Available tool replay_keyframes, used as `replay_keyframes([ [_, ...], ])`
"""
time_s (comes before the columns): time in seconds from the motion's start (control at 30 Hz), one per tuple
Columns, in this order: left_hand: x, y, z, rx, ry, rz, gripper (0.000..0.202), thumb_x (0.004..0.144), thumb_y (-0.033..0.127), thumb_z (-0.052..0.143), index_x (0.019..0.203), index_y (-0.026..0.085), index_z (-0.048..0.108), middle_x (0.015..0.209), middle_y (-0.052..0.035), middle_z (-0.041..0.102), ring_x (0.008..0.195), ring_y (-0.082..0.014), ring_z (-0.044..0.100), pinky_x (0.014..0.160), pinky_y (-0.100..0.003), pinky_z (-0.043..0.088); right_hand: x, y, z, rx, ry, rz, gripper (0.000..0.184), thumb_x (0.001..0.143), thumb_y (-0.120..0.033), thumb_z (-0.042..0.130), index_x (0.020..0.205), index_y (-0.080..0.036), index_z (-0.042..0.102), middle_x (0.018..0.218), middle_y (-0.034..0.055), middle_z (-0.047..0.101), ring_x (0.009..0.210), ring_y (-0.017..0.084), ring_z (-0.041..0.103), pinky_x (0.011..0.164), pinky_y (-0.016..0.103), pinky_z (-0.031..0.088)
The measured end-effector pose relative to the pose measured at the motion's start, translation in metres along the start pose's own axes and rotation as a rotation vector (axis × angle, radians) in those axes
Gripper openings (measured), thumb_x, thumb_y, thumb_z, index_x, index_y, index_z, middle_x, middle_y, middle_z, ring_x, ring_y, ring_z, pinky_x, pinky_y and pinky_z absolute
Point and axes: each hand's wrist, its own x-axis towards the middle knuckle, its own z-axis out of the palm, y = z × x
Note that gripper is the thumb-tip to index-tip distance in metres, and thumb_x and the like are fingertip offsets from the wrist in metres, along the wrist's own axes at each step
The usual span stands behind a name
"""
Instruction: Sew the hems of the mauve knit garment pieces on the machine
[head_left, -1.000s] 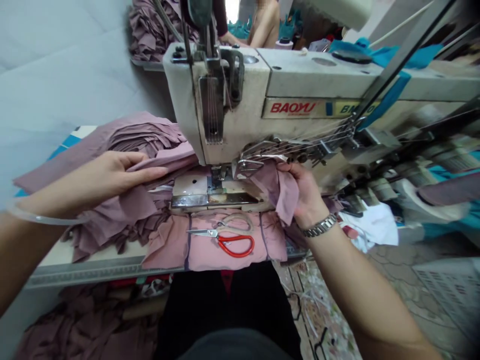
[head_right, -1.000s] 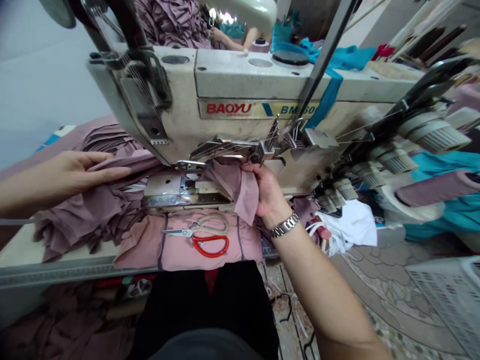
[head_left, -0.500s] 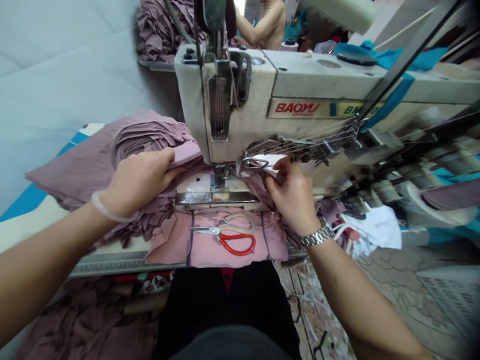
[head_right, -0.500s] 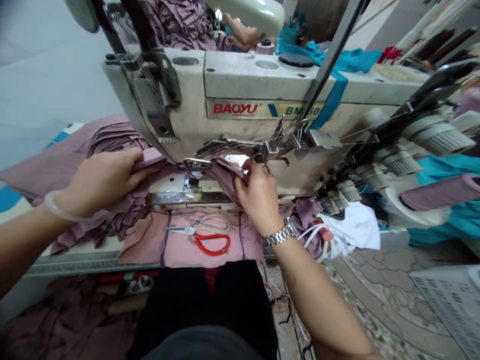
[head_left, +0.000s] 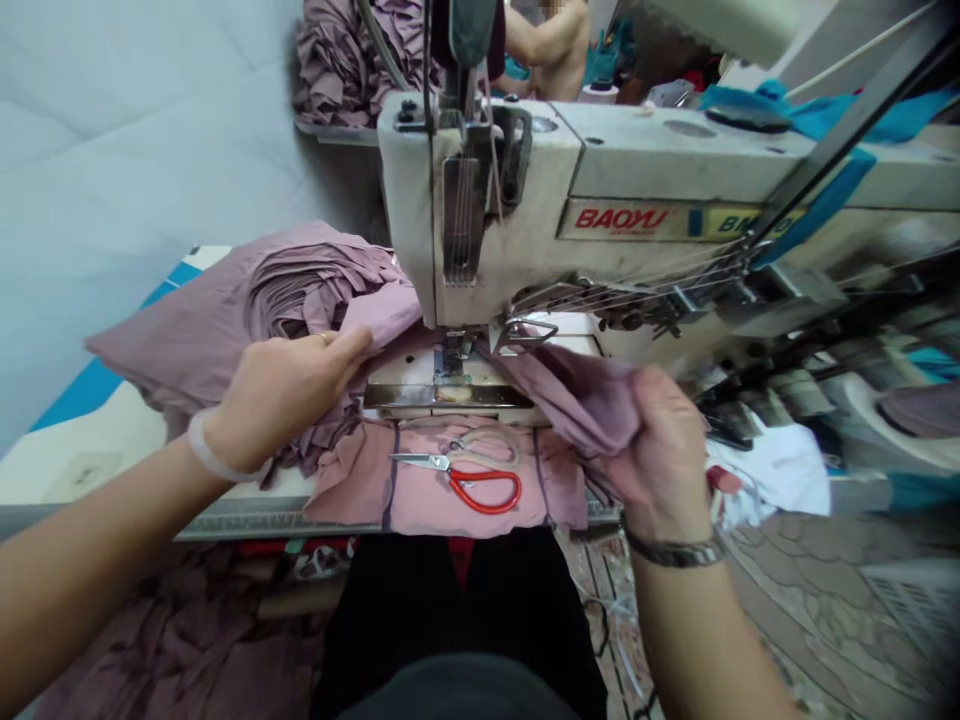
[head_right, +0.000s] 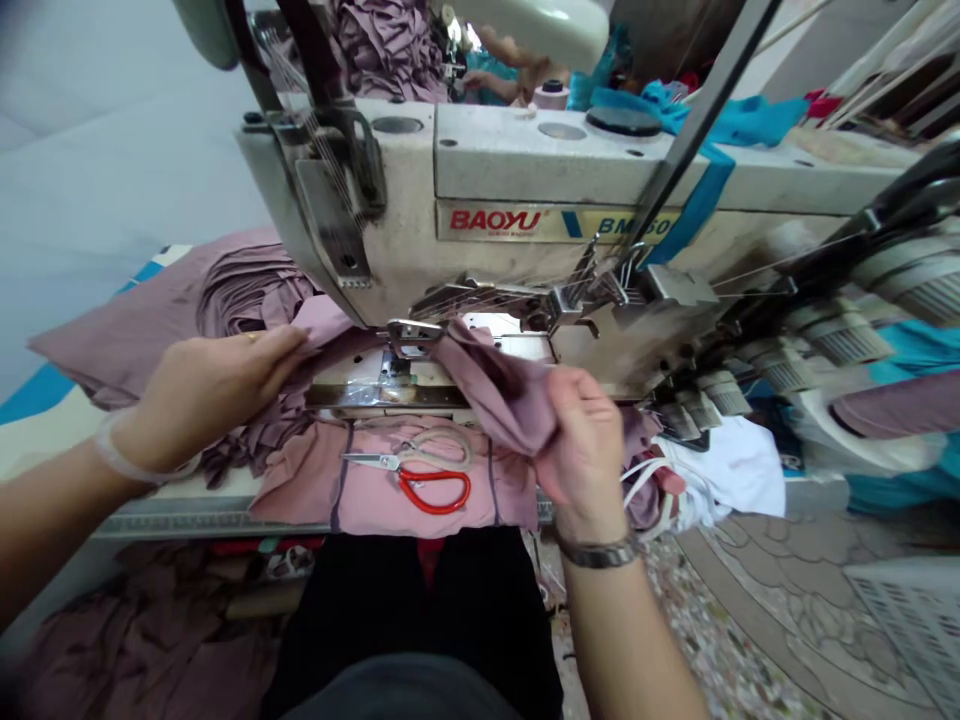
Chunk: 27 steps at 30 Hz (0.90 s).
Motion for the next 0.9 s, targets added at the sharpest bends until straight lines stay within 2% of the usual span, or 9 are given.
replay_keyframes([
  [0.1, 0.012, 0.011, -0.004, -0.005, 0.004, 0.036, 0.041, 0.101, 0.041, 0.029, 0.098, 0.018, 0.063, 0.093, -0.0095, 0.066, 0.072, -0.0233, 0.063, 0.048, -0.029, 0.024, -0.006, 0.006, 0.038, -0.414, -0.425, -0.345, 0.018, 0.087, -0.030, 0.067, 0.100, -0.018, 0.069, 0.094, 0.0048, 0.071, 0.084, 0.017, 0.065, 0.080, 0.033, 0.056],
  [0.17, 0.016, 0.012, -0.005, -0.035, 0.023, 0.031, 0.040, 0.100, 0.039, 0.029, 0.097, 0.016, 0.062, 0.097, -0.0107, 0.064, 0.077, -0.0239, 0.064, 0.050, -0.029, 0.031, -0.006, 0.010, 0.055, -0.758, -0.780, -0.654, 0.034, 0.089, -0.024, 0.064, 0.120, -0.011, 0.063, 0.119, 0.0138, 0.066, 0.109, 0.024, 0.061, 0.095, 0.039, 0.052],
  [0.23, 0.013, 0.004, -0.001, -0.099, 0.009, 0.010, 0.036, 0.098, 0.033, 0.031, 0.102, 0.013, 0.062, 0.098, -0.0118, 0.064, 0.079, -0.0238, 0.064, 0.056, -0.030, 0.041, 0.000, 0.012, 0.060, -1.082, -0.926, -0.907, 0.043, 0.091, -0.016, 0.058, 0.132, -0.004, 0.053, 0.133, 0.0199, 0.056, 0.121, 0.029, 0.053, 0.099, 0.044, 0.049],
  [0.4, -0.024, -0.048, 0.027, -0.477, -0.102, 0.020, 0.040, 0.094, 0.026, 0.032, 0.116, 0.010, 0.062, 0.108, -0.0107, 0.069, 0.094, -0.0237, 0.065, 0.086, -0.038, 0.052, 0.021, 0.006, 0.037, -1.360, -0.900, -1.201, 0.038, 0.095, -0.011, 0.047, 0.131, -0.003, 0.053, 0.120, 0.0186, 0.063, 0.102, 0.027, 0.058, 0.076, 0.040, 0.054],
  [0.53, -0.050, -0.075, 0.022, -0.844, -0.163, -0.267, 0.041, 0.091, 0.051, 0.049, 0.100, 0.016, 0.069, 0.092, -0.0020, 0.073, 0.078, -0.0190, 0.068, 0.067, -0.028, 0.056, 0.020, 0.005, 0.033, -1.304, -0.840, -1.283, 0.033, 0.094, -0.015, 0.051, 0.123, 0.000, 0.058, 0.124, 0.0200, 0.062, 0.109, 0.029, 0.056, 0.082, 0.041, 0.053],
  [0.63, -0.049, -0.056, 0.003, -1.069, 0.005, -0.418, 0.037, 0.094, 0.049, 0.050, 0.111, 0.019, 0.063, 0.096, -0.0013, 0.073, 0.074, -0.0148, 0.067, 0.064, -0.027, 0.056, 0.010, 0.014, 0.046, -1.252, -0.827, -1.286, 0.031, 0.094, -0.012, 0.049, 0.120, 0.000, 0.059, 0.127, 0.0198, 0.060, 0.120, 0.029, 0.052, 0.099, 0.042, 0.048],
  [0.73, -0.033, -0.010, 0.001, -1.142, 0.090, 0.037, 0.039, 0.095, 0.044, 0.052, 0.125, 0.019, 0.056, 0.115, -0.0075, 0.069, 0.096, -0.0188, 0.067, 0.081, -0.034, 0.058, 0.004, 0.022, 0.057, -1.241, -0.823, -1.222, 0.031, 0.095, -0.014, 0.045, 0.119, -0.001, 0.060, 0.125, 0.0206, 0.061, 0.120, 0.028, 0.053, 0.099, 0.042, 0.049],
  [0.8, -0.020, 0.021, 0.011, -0.888, 0.154, 0.354, 0.051, 0.090, 0.044, 0.061, 0.132, 0.016, 0.053, 0.127, -0.0139, 0.061, 0.113, -0.0244, 0.060, 0.094, -0.040, 0.053, 0.004, 0.024, 0.054, -1.274, -0.797, -1.163, 0.028, 0.095, -0.015, 0.046, 0.114, -0.003, 0.062, 0.126, 0.0210, 0.060, 0.119, 0.030, 0.053, 0.095, 0.042, 0.051],
  [0.9, -0.011, 0.050, 0.028, -0.453, 0.333, 0.432, 0.043, 0.092, 0.023, 0.058, 0.133, 0.016, 0.053, 0.122, -0.0161, 0.060, 0.107, -0.0257, 0.059, 0.087, -0.041, 0.051, 0.008, 0.020, 0.036, -1.341, -0.729, -1.090, 0.030, 0.093, -0.013, 0.048, 0.117, -0.001, 0.061, 0.125, 0.0211, 0.060, 0.116, 0.031, 0.054, 0.092, 0.044, 0.052],
])
